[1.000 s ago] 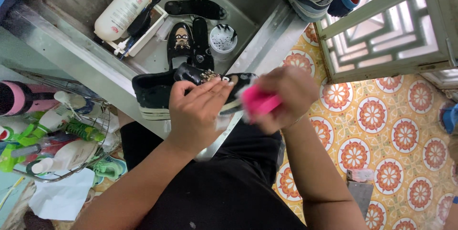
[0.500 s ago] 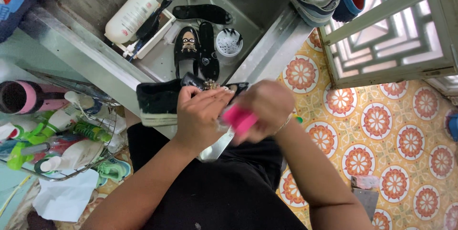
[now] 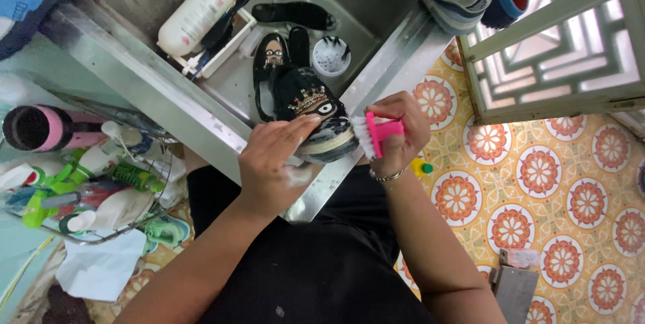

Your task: The person scrubs a black shoe with a cartoon face design using a pink brush and soap in a sink. They rinse the shoe under running water, then repeat the scrubbing and rinsing process for the second shoe. Finally, they rinse the insoles of the shoes.

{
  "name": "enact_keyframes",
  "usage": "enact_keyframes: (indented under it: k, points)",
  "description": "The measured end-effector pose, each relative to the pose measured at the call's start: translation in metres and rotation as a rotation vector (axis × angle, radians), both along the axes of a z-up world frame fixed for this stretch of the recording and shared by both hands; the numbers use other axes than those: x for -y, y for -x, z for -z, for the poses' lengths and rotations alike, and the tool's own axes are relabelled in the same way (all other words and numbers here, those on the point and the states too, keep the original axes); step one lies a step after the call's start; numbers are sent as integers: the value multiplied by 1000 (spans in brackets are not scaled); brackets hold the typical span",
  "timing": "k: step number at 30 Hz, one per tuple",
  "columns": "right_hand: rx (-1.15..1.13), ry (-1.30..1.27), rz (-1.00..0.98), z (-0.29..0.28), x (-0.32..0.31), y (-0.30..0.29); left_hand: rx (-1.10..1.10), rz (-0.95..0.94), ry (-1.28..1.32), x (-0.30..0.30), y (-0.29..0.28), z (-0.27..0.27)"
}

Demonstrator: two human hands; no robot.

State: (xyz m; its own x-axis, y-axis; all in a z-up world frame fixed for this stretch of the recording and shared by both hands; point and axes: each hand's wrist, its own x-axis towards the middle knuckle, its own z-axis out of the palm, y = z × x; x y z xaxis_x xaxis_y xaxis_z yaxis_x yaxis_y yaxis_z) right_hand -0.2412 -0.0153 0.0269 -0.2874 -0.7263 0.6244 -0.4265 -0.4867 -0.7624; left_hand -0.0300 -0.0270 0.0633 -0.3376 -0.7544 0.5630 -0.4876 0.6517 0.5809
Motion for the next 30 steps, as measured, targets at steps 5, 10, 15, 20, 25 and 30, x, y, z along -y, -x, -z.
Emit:
enact_keyframes:
  k: [5,10,15,20,25,30]
  points:
    - [-181,9,-18,-8,-7,12,-33,45,-52,-10,-4,11]
    - [-371,49,-50,-35,-10,19,-12,93,-106,-11,4,10]
    - [-674,135,-184,-71,-15,2,27,80,-64,-16,24,24]
    - [-673,108,-137,-41,-9,36,9,91,-46,-16,30,17]
    - [-629,93,-115,-51,-8,19,15,101,-31,-18,33,25]
    - [-589,60,-103,-26,-9,42,-2,91,-89,-19,28,23]
